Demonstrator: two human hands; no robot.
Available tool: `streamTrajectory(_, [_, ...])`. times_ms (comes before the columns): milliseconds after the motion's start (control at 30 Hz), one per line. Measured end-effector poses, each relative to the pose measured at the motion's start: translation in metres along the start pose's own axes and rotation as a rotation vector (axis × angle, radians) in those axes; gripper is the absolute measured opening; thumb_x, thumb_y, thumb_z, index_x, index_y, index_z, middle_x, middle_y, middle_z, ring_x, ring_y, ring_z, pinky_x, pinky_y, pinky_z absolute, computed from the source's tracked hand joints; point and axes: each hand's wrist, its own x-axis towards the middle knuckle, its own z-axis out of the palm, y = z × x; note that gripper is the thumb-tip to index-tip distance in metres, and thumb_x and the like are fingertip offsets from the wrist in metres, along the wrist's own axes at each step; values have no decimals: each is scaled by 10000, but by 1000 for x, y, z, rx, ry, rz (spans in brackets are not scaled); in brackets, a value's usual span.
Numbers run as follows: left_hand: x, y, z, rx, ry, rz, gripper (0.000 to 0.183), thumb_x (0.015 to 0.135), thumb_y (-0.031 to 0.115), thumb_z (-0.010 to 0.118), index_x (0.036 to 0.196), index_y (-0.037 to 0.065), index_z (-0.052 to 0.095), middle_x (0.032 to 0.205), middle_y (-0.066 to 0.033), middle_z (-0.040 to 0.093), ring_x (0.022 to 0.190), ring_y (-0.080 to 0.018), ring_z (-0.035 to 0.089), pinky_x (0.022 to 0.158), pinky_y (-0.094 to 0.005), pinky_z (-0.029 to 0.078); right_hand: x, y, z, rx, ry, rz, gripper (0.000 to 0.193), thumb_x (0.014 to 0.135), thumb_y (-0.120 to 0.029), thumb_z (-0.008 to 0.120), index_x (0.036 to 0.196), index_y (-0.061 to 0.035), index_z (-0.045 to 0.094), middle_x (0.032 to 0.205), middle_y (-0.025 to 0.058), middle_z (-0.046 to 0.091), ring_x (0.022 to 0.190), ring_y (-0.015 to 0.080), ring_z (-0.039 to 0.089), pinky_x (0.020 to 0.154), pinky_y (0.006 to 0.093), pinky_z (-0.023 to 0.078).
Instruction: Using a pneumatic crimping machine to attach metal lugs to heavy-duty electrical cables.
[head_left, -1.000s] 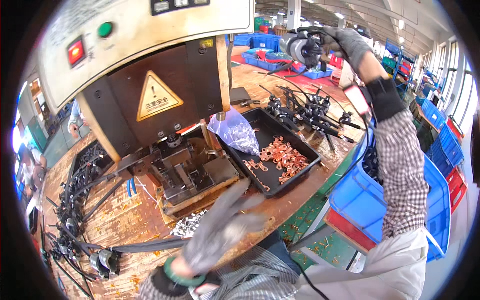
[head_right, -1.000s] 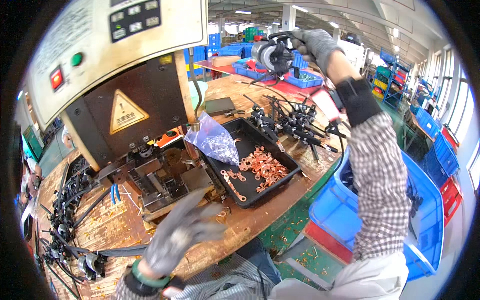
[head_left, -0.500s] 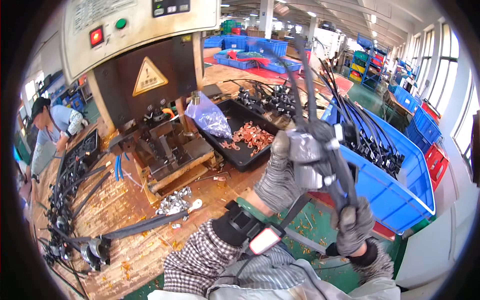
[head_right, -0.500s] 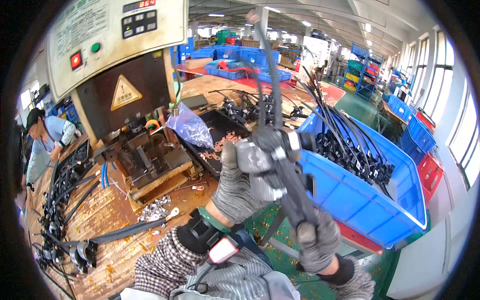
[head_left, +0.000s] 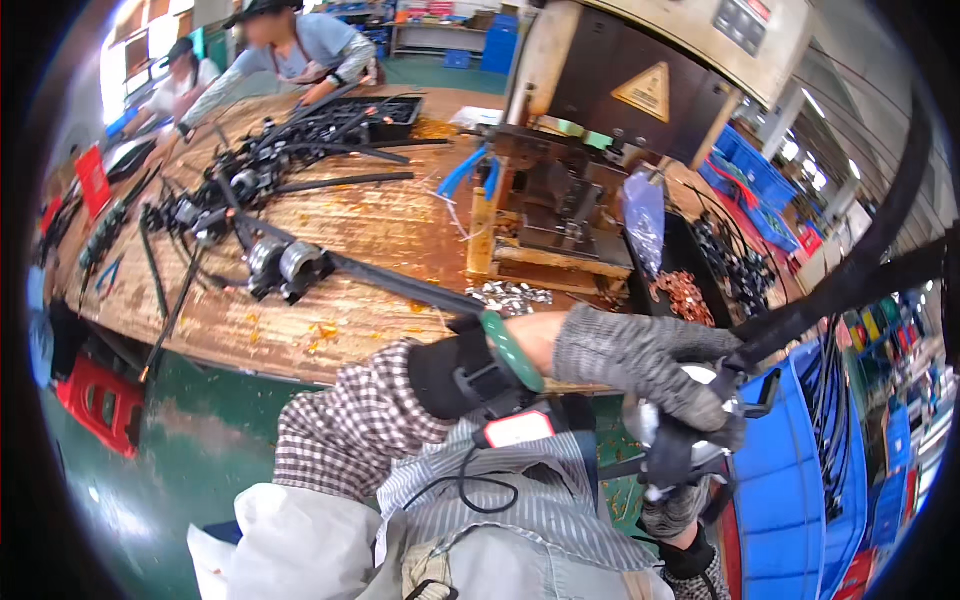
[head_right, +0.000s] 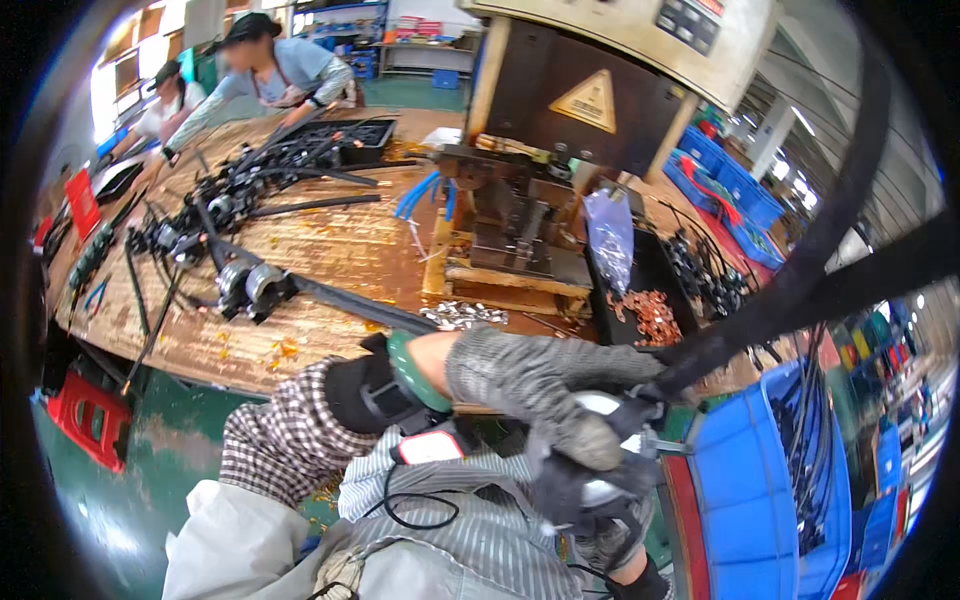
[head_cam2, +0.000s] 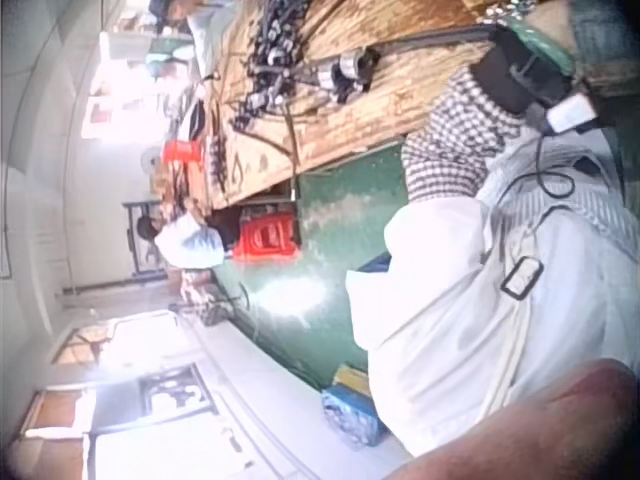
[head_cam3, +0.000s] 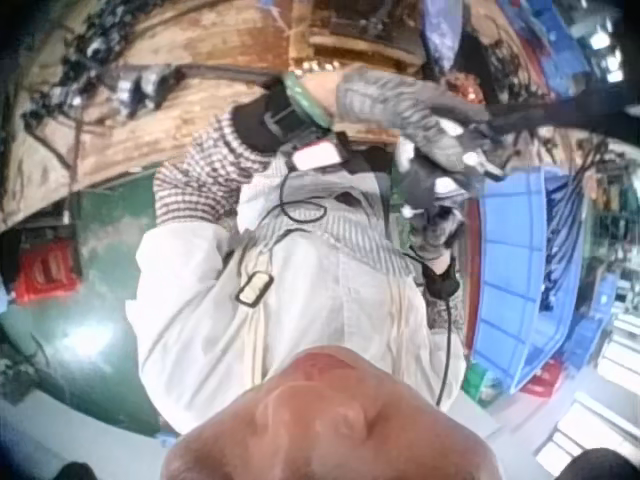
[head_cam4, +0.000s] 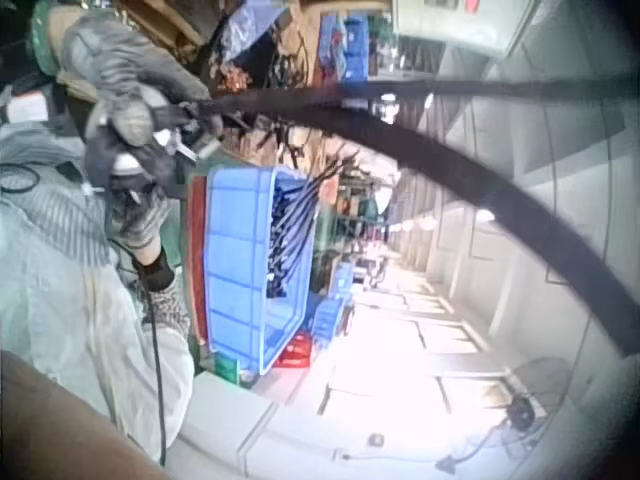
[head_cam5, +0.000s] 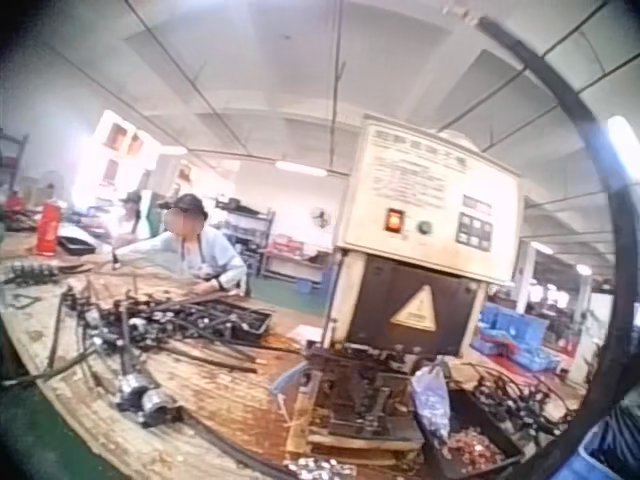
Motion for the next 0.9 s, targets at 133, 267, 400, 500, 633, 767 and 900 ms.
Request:
streamTrajectory(133, [-50,16,-8,159,216,-103,657,747,318,665,1251,10,376,1113,-86,517,955,-133,520,758,-258,460,43,-38,55,-1111,-583,-734,375,813,-276,540,1085,-20,500,944,139,549,767,327,548,652,439,414])
streamTrajectory(267, [-105,-7,-17,-261,557,12,585,650,158,656,1150,-33,420,1114,-85,501,998,-152,498,880,-261,405,77,-41,97,-1150,-772,-869,239,766,-212,579,936,-45,558,811,122,569,704,330,540,561,418,388])
streamTrajectory(400, [-148,25,-8,-300,850,-25,405,782,231,571,1074,-41,505,1138,-160,515,1075,-248,487,936,-357,377,100,-35,161,-1082,-882,-1059,251,724,-224,645,885,-62,540,711,98,555,577,291,529,488,390,383])
streamTrajectory(500, [-184,36,-29,-115,978,120,353,816,274,574,1008,-22,562,1017,-141,589,854,-228,610,749,-302,499,114,-26,213,-1119,-976,-1094,213,807,-260,555,926,-85,530,626,54,515,529,228,529,430,339,395])
streamTrajectory(633, [-214,109,-51,-50,1082,-29,307,802,258,594,963,-3,578,890,-123,616,724,-223,636,646,-284,528,145,-21,283,-1083,-829,-1131,370,813,-332,541,1041,-42,502,847,119,564,752,264,556,653,372,445])
streamTrajectory(767, [-254,186,-103,888,1125,-296,387,718,283,679,970,15,560,831,-72,601,716,-178,611,640,-272,509,194,-29,315,-817,-698,-1072,662,748,-380,635,1258,-32,397,1198,158,491,1067,277,500,884,343,403])
streamTrajectory(900, [-257,220,-118,1724,897,-952,487,643,275,743,968,-27,541,836,-65,573,721,-162,562,653,-249,475,209,-74,310,-389,-717,-720,910,640,-349,750,1335,-24,261,1302,110,387,1184,256,405,961,360,349])
